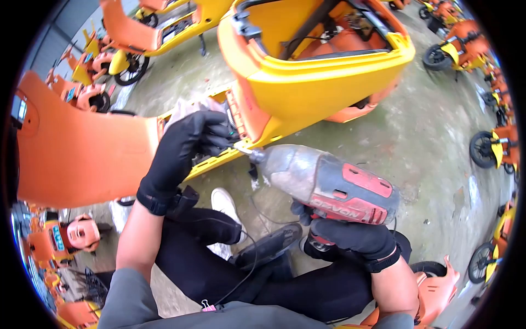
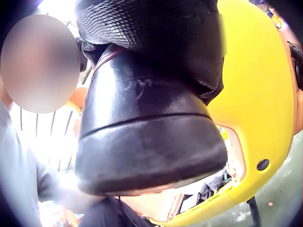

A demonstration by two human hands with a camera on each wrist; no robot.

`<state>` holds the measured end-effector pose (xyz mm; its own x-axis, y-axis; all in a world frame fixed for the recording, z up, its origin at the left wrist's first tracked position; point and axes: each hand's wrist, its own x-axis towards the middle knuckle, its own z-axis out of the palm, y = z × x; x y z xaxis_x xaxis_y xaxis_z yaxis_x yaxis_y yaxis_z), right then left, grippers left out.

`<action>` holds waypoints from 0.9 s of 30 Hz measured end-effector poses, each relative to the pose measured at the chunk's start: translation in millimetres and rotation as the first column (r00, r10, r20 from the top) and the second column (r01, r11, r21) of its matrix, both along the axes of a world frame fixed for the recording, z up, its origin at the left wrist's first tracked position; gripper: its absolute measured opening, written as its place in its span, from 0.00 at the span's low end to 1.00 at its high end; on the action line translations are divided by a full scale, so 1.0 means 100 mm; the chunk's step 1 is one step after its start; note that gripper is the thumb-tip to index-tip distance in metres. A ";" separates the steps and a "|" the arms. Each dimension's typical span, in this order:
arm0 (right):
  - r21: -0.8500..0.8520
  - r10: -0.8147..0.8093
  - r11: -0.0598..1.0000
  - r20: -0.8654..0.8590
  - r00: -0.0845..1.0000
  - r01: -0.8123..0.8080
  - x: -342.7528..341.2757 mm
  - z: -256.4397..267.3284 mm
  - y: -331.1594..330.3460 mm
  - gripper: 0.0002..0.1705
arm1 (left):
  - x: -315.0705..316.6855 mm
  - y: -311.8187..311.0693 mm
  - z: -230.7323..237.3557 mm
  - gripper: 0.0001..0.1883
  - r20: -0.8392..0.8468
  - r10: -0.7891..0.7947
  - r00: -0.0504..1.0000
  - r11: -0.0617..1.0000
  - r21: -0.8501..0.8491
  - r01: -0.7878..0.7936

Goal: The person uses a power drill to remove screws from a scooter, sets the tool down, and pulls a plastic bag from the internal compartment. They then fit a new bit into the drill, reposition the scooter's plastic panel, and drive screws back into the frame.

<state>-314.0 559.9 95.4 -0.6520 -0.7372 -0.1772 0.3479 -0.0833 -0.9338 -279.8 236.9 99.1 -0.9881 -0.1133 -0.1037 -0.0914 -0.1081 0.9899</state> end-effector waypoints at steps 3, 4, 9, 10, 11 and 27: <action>0.002 -0.090 0.996 -0.020 0.996 0.090 0.04 0.16 0.09 0.39 | -0.08 0.26 0.16 0.16 -0.361 0.174 0.916 0.848 -0.419 -0.326; -0.049 -0.120 0.992 -0.069 0.990 0.116 0.01 0.21 0.11 0.40 | -0.16 0.32 0.20 0.22 -0.522 0.043 0.852 0.666 -0.621 -0.414; -0.262 -0.355 0.922 -0.277 0.893 0.285 -0.19 0.57 0.33 0.44 | -0.82 1.13 0.50 0.42 -0.604 -0.373 0.705 0.141 -0.788 -0.600; -0.350 -0.410 0.886 -0.284 0.867 0.304 -0.23 0.62 0.37 0.44 | -0.99 1.32 0.50 0.45 -0.571 -0.346 0.744 0.052 -0.804 -0.593; -0.430 -0.461 0.844 -0.279 0.842 0.320 -0.27 0.65 0.43 0.43 | -1.17 1.45 0.49 0.43 -0.574 -0.329 0.750 -0.072 -0.777 -0.626; -0.655 -0.499 0.651 0.012 0.867 0.384 -1.07 0.14 1.29 0.35 | -1.78 1.40 0.78 0.28 -0.269 -0.264 0.926 -0.084 -0.950 -0.300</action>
<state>-421.3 689.4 109.4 -0.9044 -0.2557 0.3415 -0.0285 -0.7625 -0.6464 -457.4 376.5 176.7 -0.9048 0.1709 0.3901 0.1738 0.9844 -0.0282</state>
